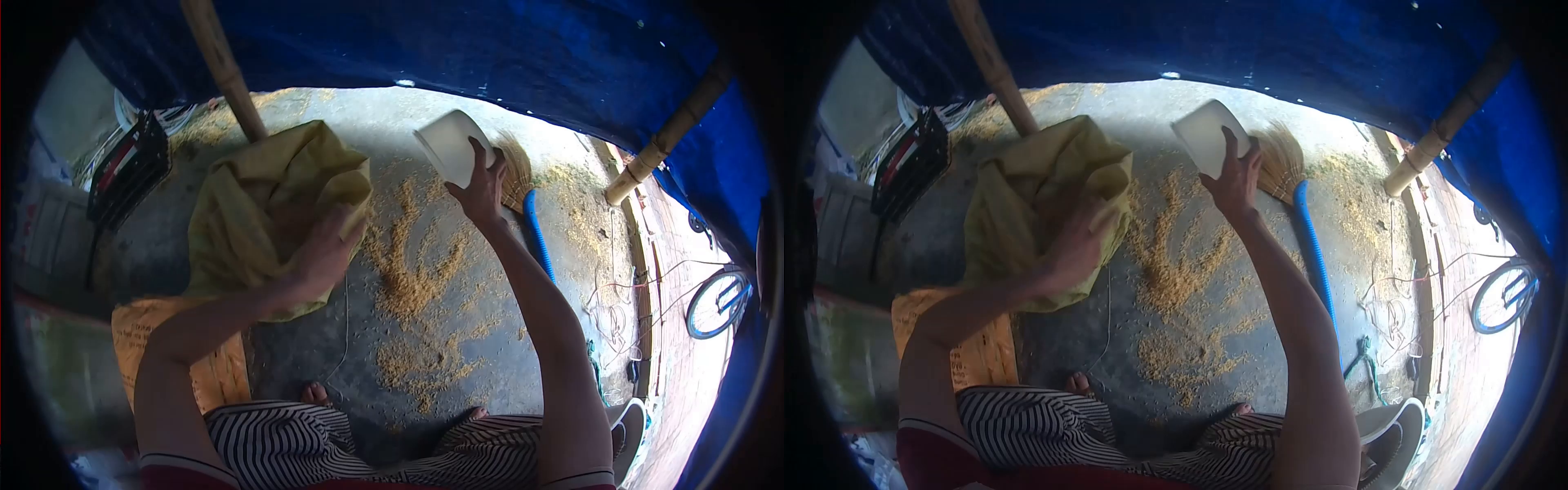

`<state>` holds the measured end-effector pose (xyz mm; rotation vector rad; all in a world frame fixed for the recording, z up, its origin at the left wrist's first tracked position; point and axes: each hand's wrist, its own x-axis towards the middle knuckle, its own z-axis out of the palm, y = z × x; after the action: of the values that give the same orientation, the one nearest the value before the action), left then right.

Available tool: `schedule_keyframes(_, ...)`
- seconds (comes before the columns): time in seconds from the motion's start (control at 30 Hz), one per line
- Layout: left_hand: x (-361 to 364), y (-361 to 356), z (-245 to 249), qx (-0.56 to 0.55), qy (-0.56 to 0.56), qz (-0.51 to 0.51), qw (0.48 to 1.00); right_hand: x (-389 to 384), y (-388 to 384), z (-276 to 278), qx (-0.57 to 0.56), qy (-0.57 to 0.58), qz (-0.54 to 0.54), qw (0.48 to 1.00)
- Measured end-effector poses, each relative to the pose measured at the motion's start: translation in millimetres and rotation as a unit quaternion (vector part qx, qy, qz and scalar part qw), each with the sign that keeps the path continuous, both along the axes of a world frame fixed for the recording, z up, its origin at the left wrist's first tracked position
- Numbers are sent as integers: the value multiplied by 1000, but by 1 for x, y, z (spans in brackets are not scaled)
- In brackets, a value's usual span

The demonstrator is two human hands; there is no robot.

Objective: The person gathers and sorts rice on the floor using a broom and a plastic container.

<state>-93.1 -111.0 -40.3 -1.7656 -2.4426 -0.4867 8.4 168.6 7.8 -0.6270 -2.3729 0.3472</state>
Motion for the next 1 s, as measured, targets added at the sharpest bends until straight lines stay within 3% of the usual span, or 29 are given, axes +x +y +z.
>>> schedule_keyframes(0.03, 14, 10, -5, 42, -106, -52, 992, 4, 14, -8, 2, 4, -7, 1000)
schedule_keyframes(0.1, 26, 23, -6, -102, -87, -281, 950, 10, 37, -22, 24, -24, -59, 998)
schedule_keyframes(0.13, 26, 28, -16, -103, -84, -286, 949, 10, 44, -28, 39, -36, -66, 996)
schedule_keyframes(0.23, 0, 43, -68, -198, -127, -222, 946, 4, 52, -44, 54, -94, -70, 992)
schedule_keyframes(0.3, -37, 40, -97, -202, 137, -89, 966, -6, 60, -59, 69, -107, -63, 990)
schedule_keyframes(0.37, -77, 39, -113, -311, -108, -13, 944, -15, 62, -78, 104, -126, -70, 984)
schedule_keyframes(0.43, -78, 33, -96, -317, -65, 30, 946, -20, 52, -83, 45, -137, -45, 989)
schedule_keyframes(0.47, -77, 30, -86, -318, -19, 71, 945, -25, 48, -93, 99, -121, -33, 987)
schedule_keyframes(0.5, -75, 32, -79, -322, -22, 72, 944, -28, 44, -100, 152, -105, -21, 983)
schedule_keyframes(0.57, -72, 37, -72, -326, -21, 62, 943, -28, 28, -101, 146, -99, 30, 984)
schedule_keyframes(0.73, -83, 43, -97, -255, -76, 74, 961, 14, -36, -90, 171, -123, 221, 952)
schedule_keyframes(0.8, -76, 44, -110, -244, -76, 74, 964, 45, -52, -73, 174, -154, 249, 940)
schedule_keyframes(0.83, -70, 43, -119, -197, 86, 18, 976, 61, -58, -66, 177, -180, 278, 927)
schedule_keyframes(0.87, -66, 40, -126, -144, 247, -40, 957, 75, -62, -61, 186, -205, 279, 919)
schedule_keyframes(0.9, -59, 43, -127, -146, 244, -43, 958, 88, -64, -56, 183, -208, 279, 920)
schedule_keyframes(0.97, -39, 55, -126, -212, 44, -80, 973, 112, -67, -39, 112, -221, 281, 927)
schedule_keyframes(1.0, -29, 57, -122, -211, 42, -86, 973, 121, -66, -28, 66, -258, 274, 924)
